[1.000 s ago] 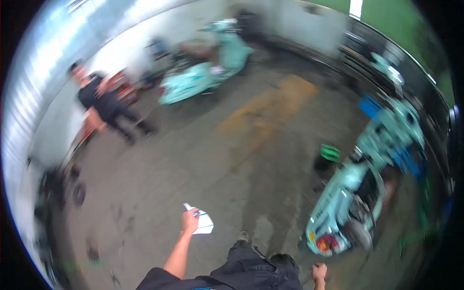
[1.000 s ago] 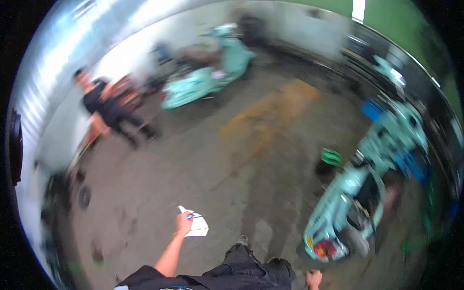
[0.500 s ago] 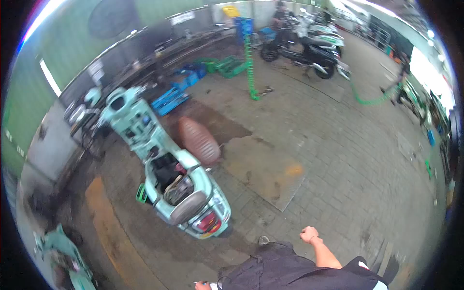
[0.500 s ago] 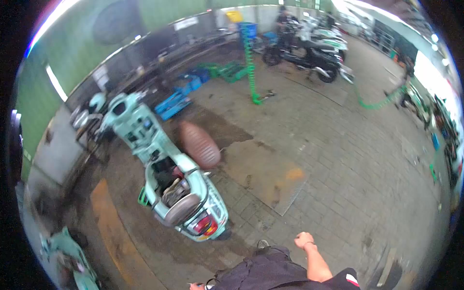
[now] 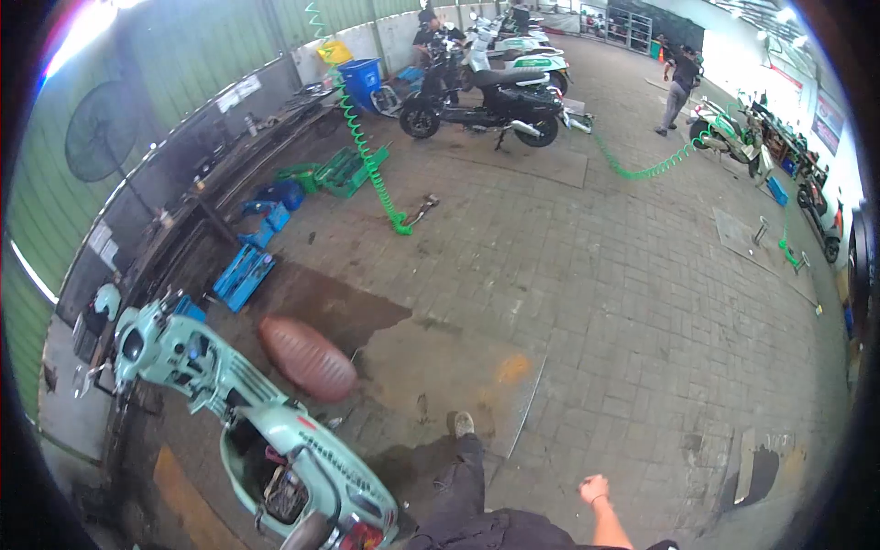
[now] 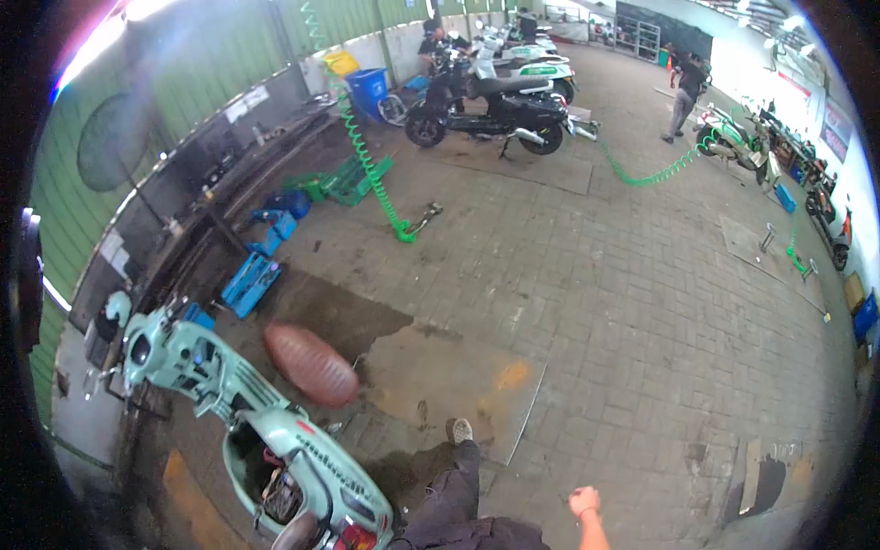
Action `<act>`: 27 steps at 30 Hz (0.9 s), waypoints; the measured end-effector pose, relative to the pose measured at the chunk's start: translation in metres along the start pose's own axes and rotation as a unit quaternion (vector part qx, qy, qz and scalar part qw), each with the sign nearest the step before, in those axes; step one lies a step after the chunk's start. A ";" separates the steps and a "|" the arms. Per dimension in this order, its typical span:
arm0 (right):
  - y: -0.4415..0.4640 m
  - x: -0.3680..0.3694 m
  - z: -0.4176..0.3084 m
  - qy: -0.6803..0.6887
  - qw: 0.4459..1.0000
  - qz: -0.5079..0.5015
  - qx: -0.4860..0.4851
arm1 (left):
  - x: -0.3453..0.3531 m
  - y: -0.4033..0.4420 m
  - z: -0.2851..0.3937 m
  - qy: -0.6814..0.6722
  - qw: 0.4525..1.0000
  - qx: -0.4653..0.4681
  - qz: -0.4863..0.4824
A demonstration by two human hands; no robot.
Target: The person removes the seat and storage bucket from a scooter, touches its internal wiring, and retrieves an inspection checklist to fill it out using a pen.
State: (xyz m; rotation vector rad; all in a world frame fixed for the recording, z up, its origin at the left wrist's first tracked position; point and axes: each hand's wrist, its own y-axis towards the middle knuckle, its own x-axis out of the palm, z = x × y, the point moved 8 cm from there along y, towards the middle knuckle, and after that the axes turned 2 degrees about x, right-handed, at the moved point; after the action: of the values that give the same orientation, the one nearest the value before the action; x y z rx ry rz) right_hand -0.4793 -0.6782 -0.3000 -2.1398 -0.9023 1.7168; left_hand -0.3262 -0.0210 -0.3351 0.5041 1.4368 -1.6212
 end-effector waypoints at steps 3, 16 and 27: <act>0.003 0.007 -0.044 0.022 0.999 -0.012 0.024 | -0.014 0.071 0.058 0.034 0.998 0.003 -0.053; 0.224 -0.104 -0.313 0.168 0.986 0.015 0.005 | -0.336 0.466 0.602 -0.040 0.941 0.301 0.147; 0.562 -0.096 -0.567 -0.098 0.980 -0.173 -0.032 | -0.342 0.653 0.660 -0.006 0.962 0.188 0.200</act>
State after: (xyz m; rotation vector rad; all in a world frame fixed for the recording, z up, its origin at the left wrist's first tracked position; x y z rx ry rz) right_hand 0.2182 -1.0705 -0.3796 -1.7380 -1.3102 1.7539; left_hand 0.5485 -0.4810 -0.2834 0.9353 0.9362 -1.5570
